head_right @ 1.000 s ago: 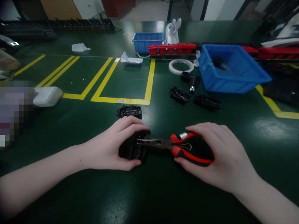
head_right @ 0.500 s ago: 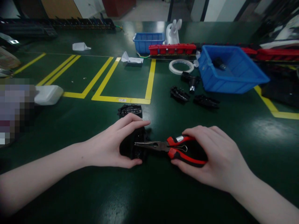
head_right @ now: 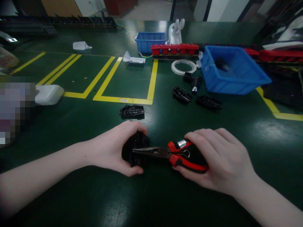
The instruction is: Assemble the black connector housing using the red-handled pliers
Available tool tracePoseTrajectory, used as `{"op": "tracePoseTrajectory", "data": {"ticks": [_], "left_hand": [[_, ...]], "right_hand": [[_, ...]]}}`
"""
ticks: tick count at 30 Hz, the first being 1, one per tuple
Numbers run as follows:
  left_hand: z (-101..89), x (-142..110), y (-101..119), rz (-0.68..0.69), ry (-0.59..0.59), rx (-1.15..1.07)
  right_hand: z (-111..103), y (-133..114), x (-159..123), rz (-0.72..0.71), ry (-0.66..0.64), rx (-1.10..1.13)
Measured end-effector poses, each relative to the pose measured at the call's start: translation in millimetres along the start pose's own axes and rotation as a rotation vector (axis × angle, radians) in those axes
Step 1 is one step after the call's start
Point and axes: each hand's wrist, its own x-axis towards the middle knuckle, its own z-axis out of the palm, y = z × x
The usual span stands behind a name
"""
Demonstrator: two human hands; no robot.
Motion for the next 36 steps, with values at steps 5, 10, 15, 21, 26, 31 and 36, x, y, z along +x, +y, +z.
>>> {"op": "tracePoseTrajectory", "data": {"ticks": [5, 10, 15, 21, 26, 31, 36], "left_hand": [[2.4, 0.6, -1.8, 0.056, 0.007, 0.033], [5.3, 1.0, -3.8, 0.089, 0.025, 0.057], [8.2, 0.9, -4.9, 0.104, 0.052, 0.135], [8.1, -0.2, -4.0, 0.094, 0.062, 0.135], [8.5, 1.2, -3.9, 0.095, 0.062, 0.114], [8.5, 1.5, -5.0, 0.115, 0.065, 0.108], [8.2, 2.7, -6.1, 0.112, 0.057, 0.110]], "right_hand": [[-0.5, 0.8, -1.9, -0.023, 0.010, -0.001], [3.2, -0.6, -0.5, 0.037, -0.015, 0.084], [6.1, -0.5, 1.2, 0.080, -0.067, 0.190], [4.9, 1.2, 0.5, 0.085, -0.081, 0.215], [2.9, -0.9, -1.8, 0.025, -0.015, 0.115], [3.0, 0.3, -4.7, -0.012, 0.003, 0.099], [3.9, 0.6, -5.4, -0.026, -0.005, 0.113]]}}
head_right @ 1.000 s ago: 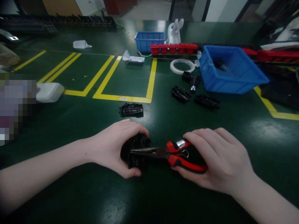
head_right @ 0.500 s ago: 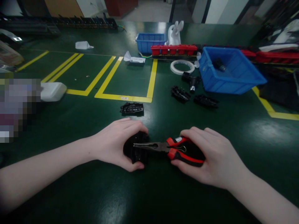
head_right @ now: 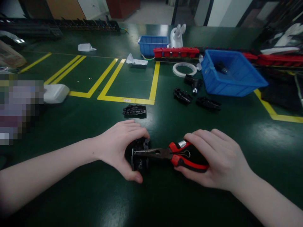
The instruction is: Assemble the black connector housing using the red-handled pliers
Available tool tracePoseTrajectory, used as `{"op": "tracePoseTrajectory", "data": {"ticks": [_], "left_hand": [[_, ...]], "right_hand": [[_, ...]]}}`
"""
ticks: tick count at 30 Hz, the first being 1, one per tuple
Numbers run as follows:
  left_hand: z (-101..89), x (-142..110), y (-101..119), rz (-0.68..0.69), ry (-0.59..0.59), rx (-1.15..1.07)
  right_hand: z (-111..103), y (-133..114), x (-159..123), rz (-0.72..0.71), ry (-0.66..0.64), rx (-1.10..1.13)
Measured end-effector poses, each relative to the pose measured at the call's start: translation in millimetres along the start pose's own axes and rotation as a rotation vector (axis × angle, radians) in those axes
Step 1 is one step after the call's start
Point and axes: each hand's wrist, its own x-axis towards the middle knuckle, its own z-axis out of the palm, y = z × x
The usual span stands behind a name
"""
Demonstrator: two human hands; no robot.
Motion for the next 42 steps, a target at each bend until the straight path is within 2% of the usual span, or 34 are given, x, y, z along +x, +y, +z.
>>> {"op": "tracePoseTrajectory", "data": {"ticks": [7, 17, 23, 30, 34, 42], "left_hand": [[2.0, -0.7, -0.7, 0.035, 0.002, 0.059], [2.6, -2.5, 2.9, 0.017, 0.054, 0.174], [1.7, -1.8, 3.1, 0.000, 0.036, 0.118], [5.5, -3.0, 0.7, 0.068, 0.116, 0.130], [6.4, -1.8, -2.5, 0.106, 0.128, 0.109], [6.0, -4.4, -2.6, 0.117, 0.145, 0.221]], "right_hand": [[0.7, -3.1, 1.4, 0.143, -0.074, 0.096], [1.4, -0.9, 3.9, 0.177, -0.100, 0.138], [0.2, -1.3, 2.0, 0.105, -0.053, 0.060], [4.8, 2.1, -5.9, 0.024, 0.029, -0.024], [12.5, 8.6, -9.9, 0.092, 0.002, -0.004], [17.3, 15.9, -10.9, 0.092, -0.015, -0.006]]}}
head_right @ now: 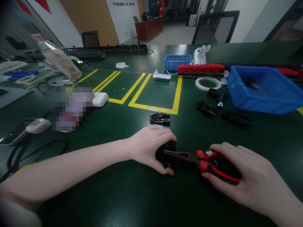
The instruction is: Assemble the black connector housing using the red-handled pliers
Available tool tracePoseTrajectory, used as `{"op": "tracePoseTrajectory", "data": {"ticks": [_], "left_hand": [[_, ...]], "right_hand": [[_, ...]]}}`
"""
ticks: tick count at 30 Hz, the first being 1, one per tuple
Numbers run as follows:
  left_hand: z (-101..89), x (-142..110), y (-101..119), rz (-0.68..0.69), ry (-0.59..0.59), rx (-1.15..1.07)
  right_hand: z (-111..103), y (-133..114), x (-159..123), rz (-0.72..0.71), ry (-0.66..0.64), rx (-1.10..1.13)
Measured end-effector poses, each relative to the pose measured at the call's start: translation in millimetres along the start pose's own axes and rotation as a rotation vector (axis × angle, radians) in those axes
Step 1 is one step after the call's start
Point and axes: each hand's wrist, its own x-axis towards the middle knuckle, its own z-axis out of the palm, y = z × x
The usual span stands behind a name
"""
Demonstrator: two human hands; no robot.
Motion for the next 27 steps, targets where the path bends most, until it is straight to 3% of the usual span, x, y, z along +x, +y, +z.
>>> {"op": "tracePoseTrajectory", "data": {"ticks": [5, 16, 27], "left_hand": [[-0.9, 0.2, 0.2, -0.015, -0.023, 0.014], [-1.0, 2.9, 0.6, -0.036, -0.048, -0.091], [-5.0, 2.3, 2.7, -0.102, -0.057, -0.065]], "right_hand": [[-4.2, -7.7, -0.2, 0.175, -0.088, 0.095], [-15.7, -22.5, 7.5, 0.050, 0.020, 0.041], [-12.2, -19.8, 8.2, 0.144, -0.023, 0.104]]}}
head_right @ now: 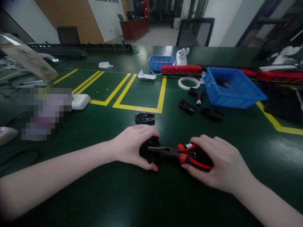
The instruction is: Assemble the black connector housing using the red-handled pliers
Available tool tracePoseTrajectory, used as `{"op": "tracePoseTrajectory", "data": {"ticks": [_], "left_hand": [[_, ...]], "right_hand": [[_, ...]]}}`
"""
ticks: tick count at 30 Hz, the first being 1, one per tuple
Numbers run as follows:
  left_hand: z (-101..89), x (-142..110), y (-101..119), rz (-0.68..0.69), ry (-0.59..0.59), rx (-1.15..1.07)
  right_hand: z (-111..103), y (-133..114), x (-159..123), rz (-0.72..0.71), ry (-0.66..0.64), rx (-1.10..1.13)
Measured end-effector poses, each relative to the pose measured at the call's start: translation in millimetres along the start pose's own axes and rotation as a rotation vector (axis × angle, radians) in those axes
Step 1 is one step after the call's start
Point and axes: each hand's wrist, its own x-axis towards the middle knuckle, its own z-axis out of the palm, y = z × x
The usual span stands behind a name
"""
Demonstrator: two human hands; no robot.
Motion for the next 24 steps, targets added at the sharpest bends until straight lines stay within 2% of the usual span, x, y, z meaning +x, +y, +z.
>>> {"op": "tracePoseTrajectory", "data": {"ticks": [13, 19, 24], "left_hand": [[-4.8, 1.1, -2.0, 0.001, -0.068, -0.055], [-8.0, 1.4, -2.7, -0.082, -0.067, -0.122], [-8.3, 1.6, -2.0, -0.162, -0.092, -0.026]], "right_hand": [[-3.0, 0.1, 0.1, 0.007, -0.001, -0.011], [-2.9, 2.6, -0.4, 0.018, 0.023, -0.019], [-3.7, 6.8, 1.3, 0.021, -0.007, -0.047]]}}
